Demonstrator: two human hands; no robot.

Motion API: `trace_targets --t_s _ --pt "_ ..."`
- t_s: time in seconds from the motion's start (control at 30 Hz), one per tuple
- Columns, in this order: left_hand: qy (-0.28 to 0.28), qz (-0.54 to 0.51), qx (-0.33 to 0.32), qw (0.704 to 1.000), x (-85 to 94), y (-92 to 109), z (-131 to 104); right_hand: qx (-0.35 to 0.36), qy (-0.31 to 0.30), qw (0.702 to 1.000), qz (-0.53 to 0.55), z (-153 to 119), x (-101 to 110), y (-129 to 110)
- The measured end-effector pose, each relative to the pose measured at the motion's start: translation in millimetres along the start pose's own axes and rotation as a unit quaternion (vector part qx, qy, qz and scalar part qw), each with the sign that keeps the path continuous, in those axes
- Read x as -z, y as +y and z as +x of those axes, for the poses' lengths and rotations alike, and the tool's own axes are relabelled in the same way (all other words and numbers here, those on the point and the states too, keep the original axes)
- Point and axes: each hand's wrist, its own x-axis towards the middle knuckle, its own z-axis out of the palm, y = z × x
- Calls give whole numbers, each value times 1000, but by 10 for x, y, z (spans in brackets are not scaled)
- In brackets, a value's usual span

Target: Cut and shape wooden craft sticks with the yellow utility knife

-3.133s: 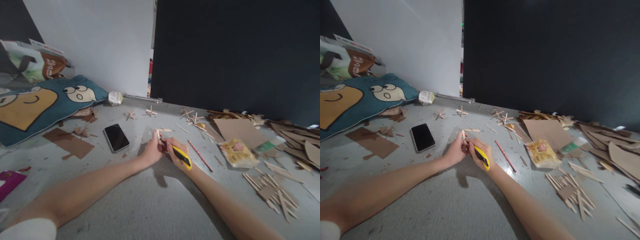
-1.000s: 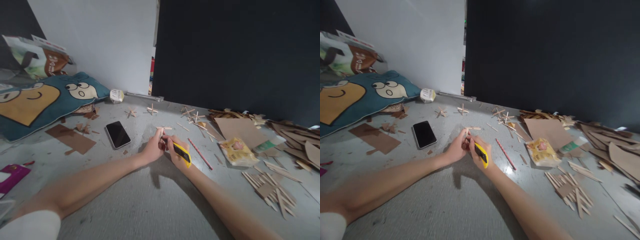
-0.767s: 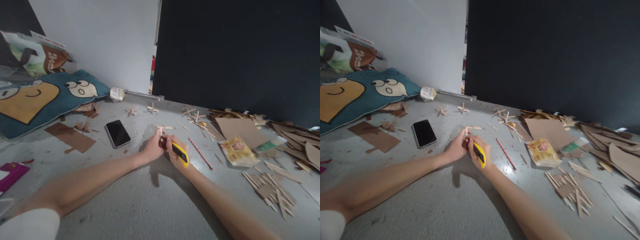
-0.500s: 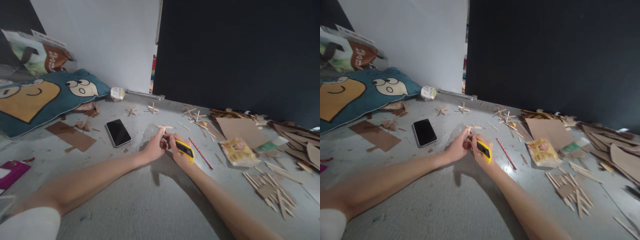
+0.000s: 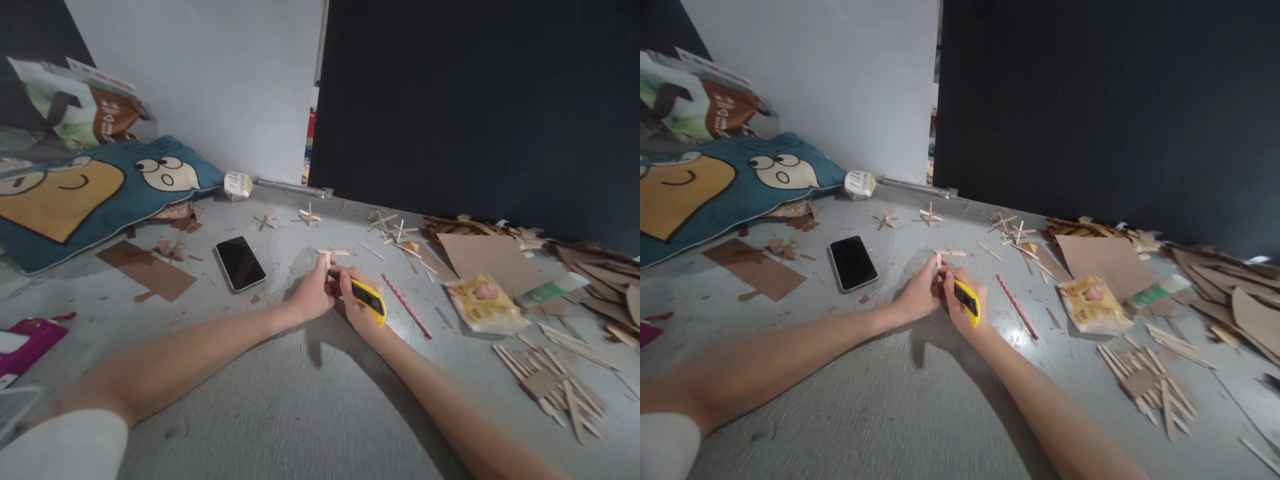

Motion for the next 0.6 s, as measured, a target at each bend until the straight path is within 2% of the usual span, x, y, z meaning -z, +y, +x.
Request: trace_targets --t_s 0.33,0.6 --pt "4 -10 5 1000 -1 9 11 -29 -6 999 37 55 48 2" --pt "8 -42 -1 999 1 31 3 -8 6 1000 14 70 29 -24"
